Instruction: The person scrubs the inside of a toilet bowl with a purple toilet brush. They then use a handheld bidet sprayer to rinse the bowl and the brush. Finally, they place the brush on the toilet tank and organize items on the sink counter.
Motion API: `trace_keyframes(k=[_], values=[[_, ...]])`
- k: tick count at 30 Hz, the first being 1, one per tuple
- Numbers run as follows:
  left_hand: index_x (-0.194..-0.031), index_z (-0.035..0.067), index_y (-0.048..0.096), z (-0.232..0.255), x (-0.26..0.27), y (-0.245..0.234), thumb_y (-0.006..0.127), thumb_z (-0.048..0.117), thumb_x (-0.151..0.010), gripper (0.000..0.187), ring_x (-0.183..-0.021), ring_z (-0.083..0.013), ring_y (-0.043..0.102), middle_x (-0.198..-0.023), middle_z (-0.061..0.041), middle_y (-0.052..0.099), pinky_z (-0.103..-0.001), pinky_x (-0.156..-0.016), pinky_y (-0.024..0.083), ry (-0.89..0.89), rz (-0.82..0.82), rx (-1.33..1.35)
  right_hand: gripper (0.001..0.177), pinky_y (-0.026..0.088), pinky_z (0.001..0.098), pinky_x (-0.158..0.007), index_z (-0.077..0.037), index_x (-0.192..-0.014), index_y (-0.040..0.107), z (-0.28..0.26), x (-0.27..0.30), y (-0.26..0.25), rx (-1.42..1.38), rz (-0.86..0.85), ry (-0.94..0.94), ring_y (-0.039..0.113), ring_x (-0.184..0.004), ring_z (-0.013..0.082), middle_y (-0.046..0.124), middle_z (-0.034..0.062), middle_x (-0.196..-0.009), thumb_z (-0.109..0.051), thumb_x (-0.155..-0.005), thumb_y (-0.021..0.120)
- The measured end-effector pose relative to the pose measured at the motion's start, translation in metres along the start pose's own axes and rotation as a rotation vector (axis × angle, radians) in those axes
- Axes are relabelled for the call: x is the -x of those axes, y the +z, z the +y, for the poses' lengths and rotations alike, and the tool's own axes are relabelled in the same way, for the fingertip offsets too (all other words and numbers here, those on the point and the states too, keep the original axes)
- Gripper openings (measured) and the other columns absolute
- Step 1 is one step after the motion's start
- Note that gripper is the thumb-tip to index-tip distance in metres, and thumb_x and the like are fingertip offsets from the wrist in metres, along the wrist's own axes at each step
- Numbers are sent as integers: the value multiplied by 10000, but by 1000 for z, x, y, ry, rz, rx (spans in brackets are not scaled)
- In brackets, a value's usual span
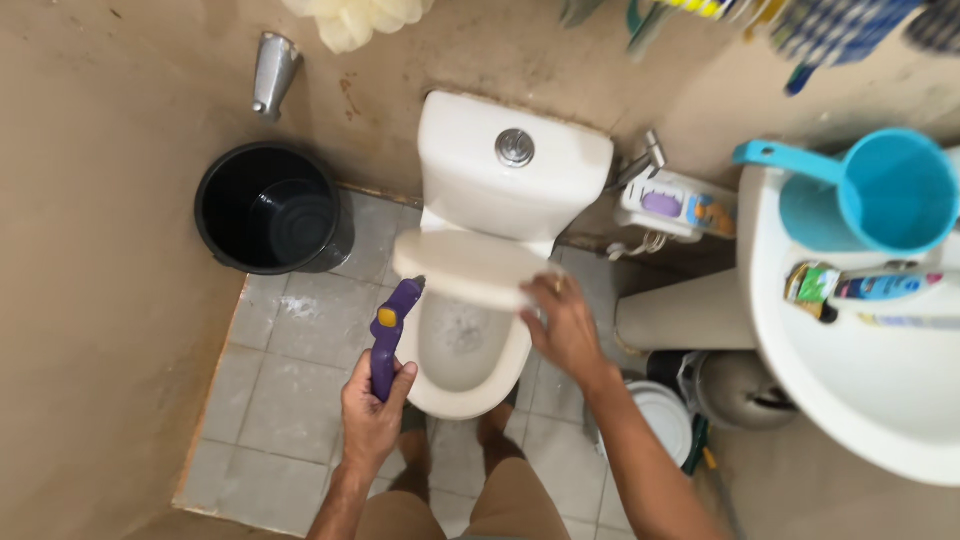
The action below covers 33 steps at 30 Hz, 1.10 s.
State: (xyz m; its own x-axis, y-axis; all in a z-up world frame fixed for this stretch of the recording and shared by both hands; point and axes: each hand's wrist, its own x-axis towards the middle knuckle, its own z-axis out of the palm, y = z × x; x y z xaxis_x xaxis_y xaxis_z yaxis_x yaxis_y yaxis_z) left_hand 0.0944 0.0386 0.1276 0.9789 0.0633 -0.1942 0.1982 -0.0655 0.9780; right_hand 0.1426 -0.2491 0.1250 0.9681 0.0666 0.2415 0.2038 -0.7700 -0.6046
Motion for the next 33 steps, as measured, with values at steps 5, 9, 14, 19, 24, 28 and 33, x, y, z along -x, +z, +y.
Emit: trace_keyframes(k=[5, 9, 14, 19, 24, 28, 33], values=[[-883, 53, 607, -21, 6, -38, 742, 135, -915, 161, -649, -22, 430, -720, 79, 495, -220, -544, 376, -31, -58, -67, 347, 533, 483, -896, 5, -1021, 734, -40, 109, 62, 51, -145, 102, 611, -1035, 387, 660, 172, -1307, -126, -716, 837], [-870, 51, 619, -46, 10, -56, 755, 142, -894, 165, -614, -38, 405, -686, 71, 471, -232, -515, 335, -146, -125, -123, 397, 511, 460, -909, 31, -1141, 689, -47, 167, 139, 122, -521, 372, 585, -1066, 353, 475, 161, -1520, -171, -812, 786], [-848, 69, 626, -76, 11, -47, 750, 131, -873, 142, -520, -76, 434, -617, 39, 503, -264, -476, 347, -351, -254, -136, 587, 418, 509, -1044, 17, -1435, 436, -25, 203, 217, 143, -801, 574, 443, -1304, 407, 227, 174, -1651, -153, -915, 650], [-835, 44, 601, -108, -6, -16, 755, 111, -897, 179, -558, -74, 402, -637, 19, 467, -274, -504, 345, -288, -332, -151, 847, 329, 542, -1158, -42, -1602, 152, -4, 206, 264, 105, -957, 718, 303, -1461, 451, 141, 185, -1683, -188, -933, 651], [-857, 42, 597, -129, -21, -3, 741, 86, -874, 152, -584, -73, 448, -647, 16, 504, -279, -527, 396, -239, -327, -213, 885, 314, 532, -1180, -47, -1607, 122, 17, 203, 288, 57, -1022, 756, 308, -1460, 448, 103, 187, -1696, -216, -931, 668], [-862, 42, 596, -138, -21, 0, 721, 105, -893, 143, -591, -82, 448, -665, 9, 510, -292, -530, 393, -296, -315, -191, 847, 375, 505, -1112, -25, -1574, 193, 18, 204, 288, 15, -904, 721, 338, -1395, 467, 172, 212, -1662, -168, -915, 706], [-944, 69, 606, -154, -16, 10, 659, 236, -933, 175, -650, -118, 508, -705, -19, 535, -306, -574, 451, -400, -235, -91, 428, 591, 350, -778, -5, -1378, 598, -17, 176, 252, -1125, -267, 1033, 680, -989, 185, 678, 135, -1264, -185, -992, 555]])
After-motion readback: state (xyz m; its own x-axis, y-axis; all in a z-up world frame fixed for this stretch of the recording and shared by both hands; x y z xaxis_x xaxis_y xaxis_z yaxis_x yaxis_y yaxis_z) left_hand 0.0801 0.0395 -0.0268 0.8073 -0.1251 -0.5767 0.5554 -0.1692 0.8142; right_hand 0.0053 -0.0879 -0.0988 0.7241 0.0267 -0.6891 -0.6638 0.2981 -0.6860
